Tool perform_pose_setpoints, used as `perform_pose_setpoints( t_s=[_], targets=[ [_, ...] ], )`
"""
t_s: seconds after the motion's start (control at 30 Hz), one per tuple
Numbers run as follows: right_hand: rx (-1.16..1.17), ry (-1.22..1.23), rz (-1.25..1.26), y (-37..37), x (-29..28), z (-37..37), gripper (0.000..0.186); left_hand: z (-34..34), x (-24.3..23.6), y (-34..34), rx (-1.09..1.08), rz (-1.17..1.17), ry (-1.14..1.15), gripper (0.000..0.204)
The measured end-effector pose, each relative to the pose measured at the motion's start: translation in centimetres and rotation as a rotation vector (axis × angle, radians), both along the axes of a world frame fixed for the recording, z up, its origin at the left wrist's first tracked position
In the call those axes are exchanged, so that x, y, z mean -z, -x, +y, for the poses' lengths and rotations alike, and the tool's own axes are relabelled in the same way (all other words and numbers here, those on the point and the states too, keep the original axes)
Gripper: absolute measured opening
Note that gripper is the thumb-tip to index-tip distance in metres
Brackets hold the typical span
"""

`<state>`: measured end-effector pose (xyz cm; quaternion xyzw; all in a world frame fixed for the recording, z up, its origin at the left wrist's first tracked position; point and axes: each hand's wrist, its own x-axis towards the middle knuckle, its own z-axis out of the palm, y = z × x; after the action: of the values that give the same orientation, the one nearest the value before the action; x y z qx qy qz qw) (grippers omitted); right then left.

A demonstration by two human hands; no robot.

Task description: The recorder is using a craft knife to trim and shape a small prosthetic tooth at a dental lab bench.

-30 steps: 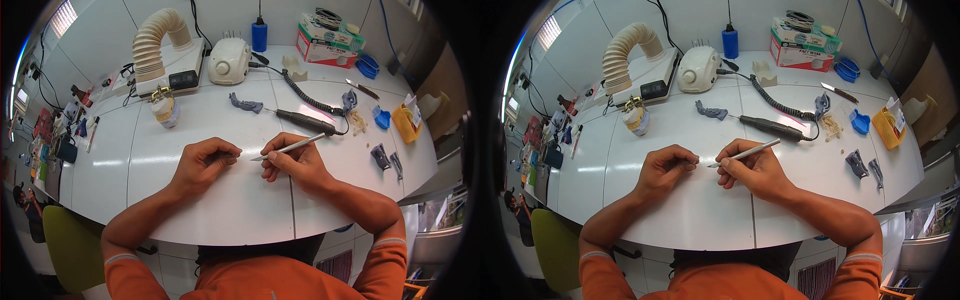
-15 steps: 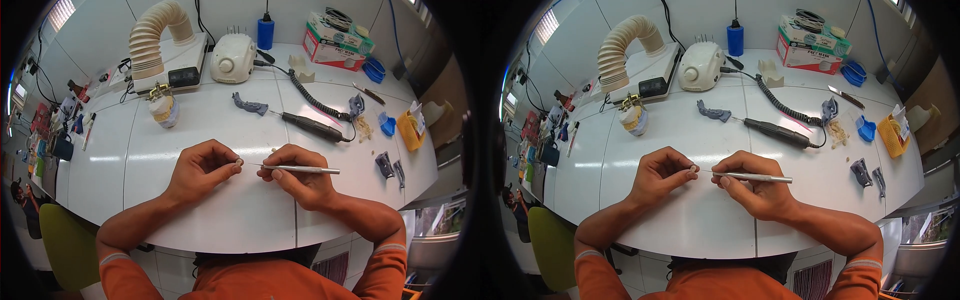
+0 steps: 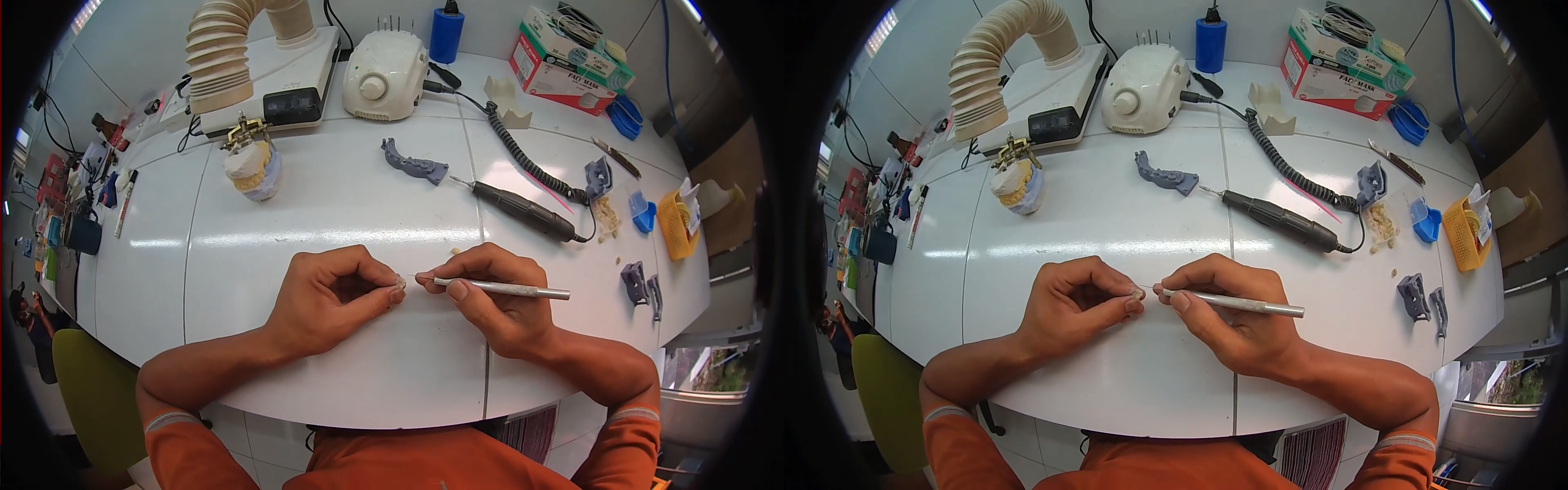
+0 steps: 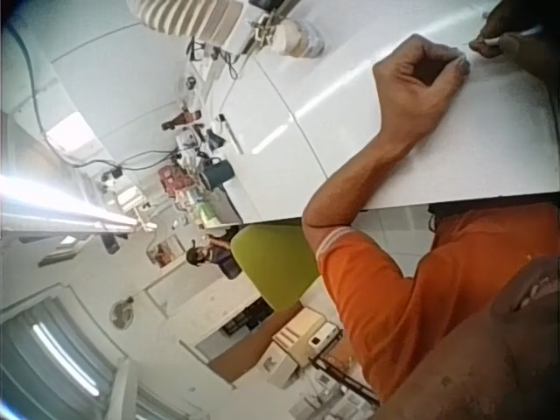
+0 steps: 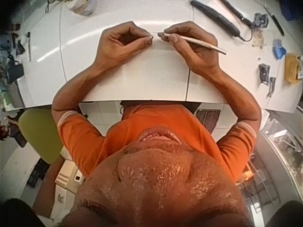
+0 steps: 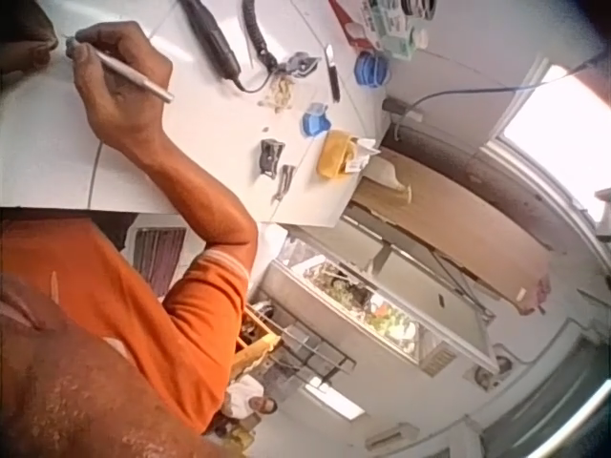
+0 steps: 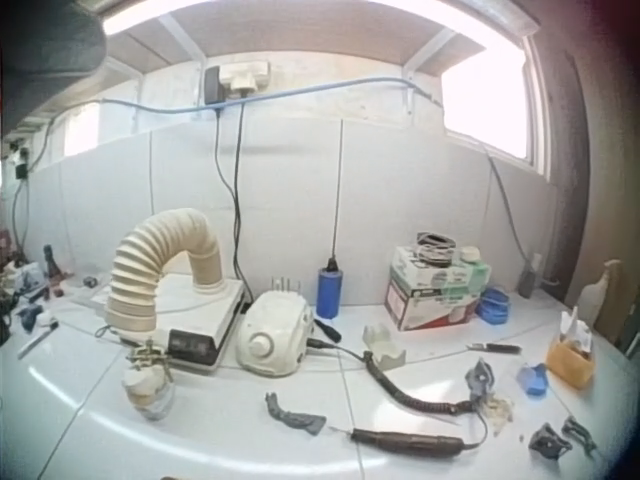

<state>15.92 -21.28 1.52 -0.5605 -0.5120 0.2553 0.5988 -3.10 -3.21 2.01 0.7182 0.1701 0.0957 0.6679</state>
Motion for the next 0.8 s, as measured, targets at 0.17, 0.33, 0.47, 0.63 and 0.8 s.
perform_pose_setpoints(
  t_s=[0.17, 0.33, 0.47, 0.63, 0.8],
  targets=[
    [-0.004, 0.02, -0.103, -0.7, -0.3, -0.7, 0.012, -0.4, -0.5, 0.0, -0.015, -0.001, -0.036, 0.012],
    [0.023, -0.025, -0.272, -1.8, -0.6, -1.3, 0.012, 0.3, -0.8, 0.6, 0.069, -0.017, -0.362, 0.02],
    [-0.032, 0.008, -0.315, -1.9, -1.5, -1.3, 0.008, 1.1, -0.8, 0.4, 0.132, -0.113, -0.739, 0.023],
    [-0.111, 0.077, -0.321, -0.6, -1.6, -1.4, 0.007, 1.5, -0.7, 0.4, 0.221, -0.012, -0.69, 0.025],
    [-0.142, 0.065, -0.355, -0.1, -1.5, -1.1, 0.013, 1.5, -0.7, 0.5, 0.228, -0.005, -0.678, 0.028]
  ],
)
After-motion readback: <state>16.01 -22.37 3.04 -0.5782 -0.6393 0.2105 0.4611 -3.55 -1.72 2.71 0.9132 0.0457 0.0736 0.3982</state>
